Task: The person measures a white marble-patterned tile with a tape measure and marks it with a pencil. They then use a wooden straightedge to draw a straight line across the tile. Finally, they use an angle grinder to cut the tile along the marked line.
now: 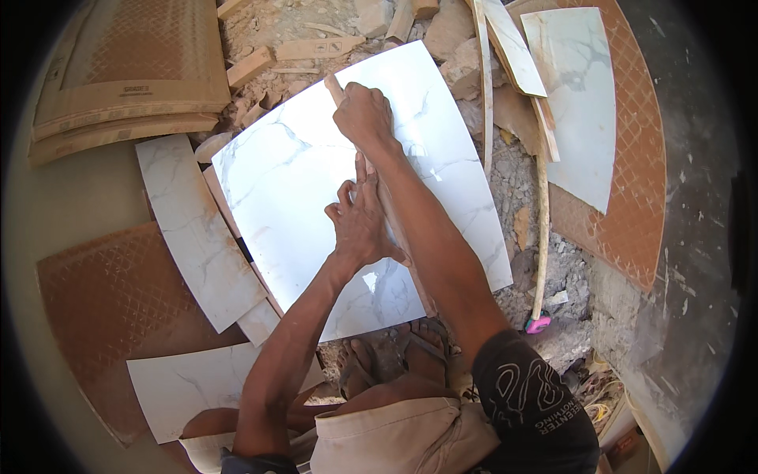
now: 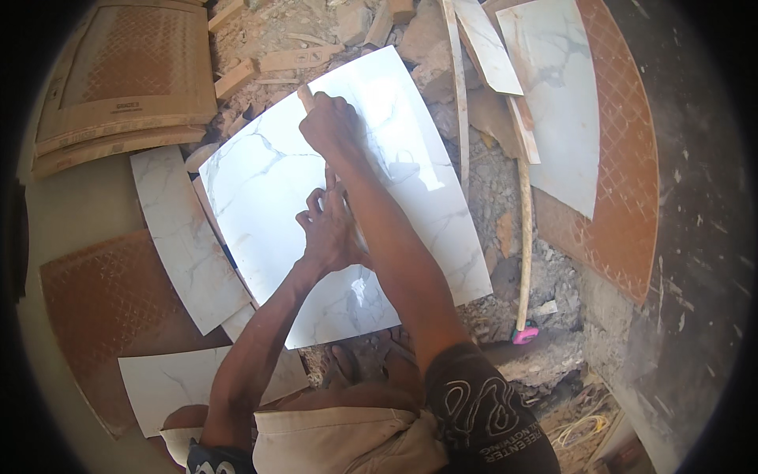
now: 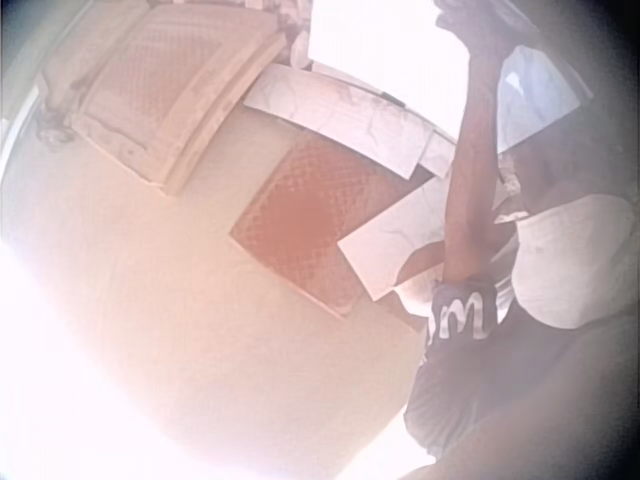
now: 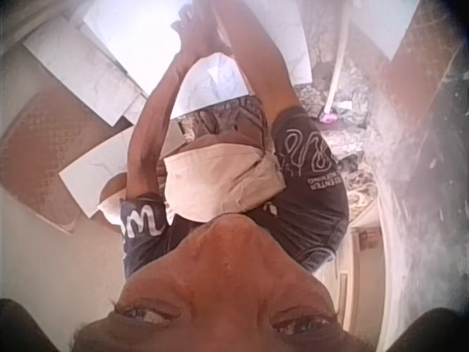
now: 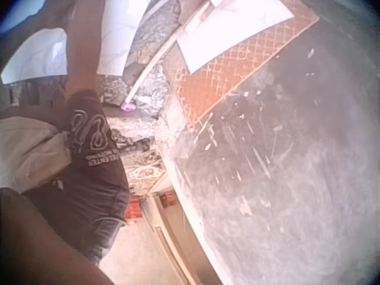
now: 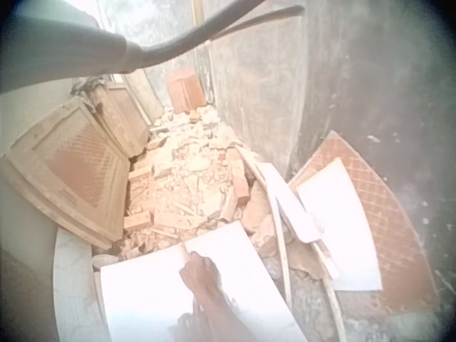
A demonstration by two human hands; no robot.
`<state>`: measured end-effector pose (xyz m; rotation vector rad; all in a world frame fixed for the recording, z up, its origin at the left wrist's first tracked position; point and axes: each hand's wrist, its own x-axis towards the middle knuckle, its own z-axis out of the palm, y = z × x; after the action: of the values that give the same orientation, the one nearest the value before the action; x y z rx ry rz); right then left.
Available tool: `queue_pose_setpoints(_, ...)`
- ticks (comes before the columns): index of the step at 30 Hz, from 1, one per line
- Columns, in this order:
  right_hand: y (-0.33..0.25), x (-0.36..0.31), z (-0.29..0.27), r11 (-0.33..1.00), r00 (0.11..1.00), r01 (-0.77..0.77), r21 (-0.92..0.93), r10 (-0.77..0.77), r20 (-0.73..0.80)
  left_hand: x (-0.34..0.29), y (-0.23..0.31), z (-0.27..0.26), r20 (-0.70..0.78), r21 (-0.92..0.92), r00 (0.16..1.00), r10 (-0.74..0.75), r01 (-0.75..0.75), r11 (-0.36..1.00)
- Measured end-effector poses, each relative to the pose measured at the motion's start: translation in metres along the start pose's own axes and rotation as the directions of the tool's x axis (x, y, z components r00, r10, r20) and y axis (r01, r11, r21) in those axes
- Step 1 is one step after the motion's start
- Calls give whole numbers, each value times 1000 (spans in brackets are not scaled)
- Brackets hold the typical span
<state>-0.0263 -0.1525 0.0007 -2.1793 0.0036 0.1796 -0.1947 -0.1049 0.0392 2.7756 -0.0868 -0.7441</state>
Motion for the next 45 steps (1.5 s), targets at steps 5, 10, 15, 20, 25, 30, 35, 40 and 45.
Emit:
queue_pose_setpoints(5, -5, 7, 5, 999, 995, 26, 44, -22, -95, 2, 1, 2, 10, 39, 1000, -6, 6, 999)
queue_pose_setpoints(10, -6, 3, 1, 1000, 1000, -16, 1, 16, -18, 1, -1, 2, 13, 26, 1000, 4, -4, 1000)
queue_pose_setpoints(15, -9, 8, 6, 998, 990, 58, 38, -52, -131, 2, -1, 5, 2, 53, 1000, -10, 10, 999)
queue_pose_setpoints(20, -1, 18, 16, 998, 989, 58, 13, -56, -136, 2, -2, 4, -7, 22, 1000, 9, -8, 1000)
queue_pose_setpoints(25, -4, 26, 20, 997, 975, 78, 23, -71, -211, 2, -5, 8, -25, 0, 1000, 16, -16, 1000)
queue_pose_setpoints(30, -2, 24, 17, 997, 980, 66, 46, -56, -192, 2, 2, 0, 29, 23, 999, -14, 14, 1000)
queue_pose_setpoints(35, 0, 31, 17, 989, 967, 81, 121, -49, -250, 3, -1, 4, 1, 33, 1000, 11, -11, 999)
queue_pose_setpoints(40, -9, 10, 0, 996, 993, 80, 45, -76, -96, 1, 0, -3, 31, 34, 999, -21, 20, 999)
queue_pose_setpoints(45, 2, 23, 14, 998, 980, 43, 43, -34, -194, 3, -3, 6, -8, -16, 999, 31, -31, 999)
